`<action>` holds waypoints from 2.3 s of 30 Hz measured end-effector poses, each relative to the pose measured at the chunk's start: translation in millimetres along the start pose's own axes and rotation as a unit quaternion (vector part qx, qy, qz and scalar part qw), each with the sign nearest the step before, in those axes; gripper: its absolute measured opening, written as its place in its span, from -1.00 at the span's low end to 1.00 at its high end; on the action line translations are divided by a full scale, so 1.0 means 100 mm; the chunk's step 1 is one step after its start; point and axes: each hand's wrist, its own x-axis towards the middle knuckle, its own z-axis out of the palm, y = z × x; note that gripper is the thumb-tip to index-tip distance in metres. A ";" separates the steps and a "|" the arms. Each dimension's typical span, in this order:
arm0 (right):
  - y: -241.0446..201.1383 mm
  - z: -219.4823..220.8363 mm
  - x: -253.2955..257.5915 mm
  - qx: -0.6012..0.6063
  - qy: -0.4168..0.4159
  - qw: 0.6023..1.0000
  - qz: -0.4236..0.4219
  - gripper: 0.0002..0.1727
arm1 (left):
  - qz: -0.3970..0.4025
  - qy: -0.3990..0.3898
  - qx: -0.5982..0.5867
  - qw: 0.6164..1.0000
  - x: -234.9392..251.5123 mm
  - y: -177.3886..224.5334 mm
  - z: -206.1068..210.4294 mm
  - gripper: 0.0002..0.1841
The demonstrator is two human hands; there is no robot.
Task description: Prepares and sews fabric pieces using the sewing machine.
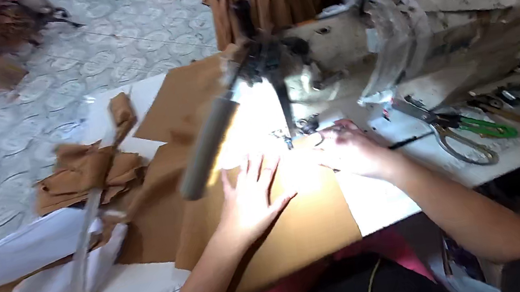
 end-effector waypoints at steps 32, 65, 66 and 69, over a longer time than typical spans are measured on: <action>-0.01 -0.11 -2.14 0.487 0.275 0.829 0.010 -0.66 | 0.032 -0.126 -0.568 0.813 0.06 2.06 0.19 -0.78; 0.38 -0.62 -1.50 0.017 0.247 0.952 0.178 -0.59 | 0.082 -0.025 -0.717 0.692 -0.13 2.14 0.59 -0.75; 0.54 -0.69 -1.57 -0.047 0.247 0.945 0.211 -0.64 | 0.085 -0.023 -0.710 0.699 -0.14 2.09 0.59 -0.73; 0.88 -0.77 -1.68 -0.103 0.154 0.930 0.319 -0.61 | 0.069 -0.016 -0.671 0.738 -0.12 1.98 0.58 -0.68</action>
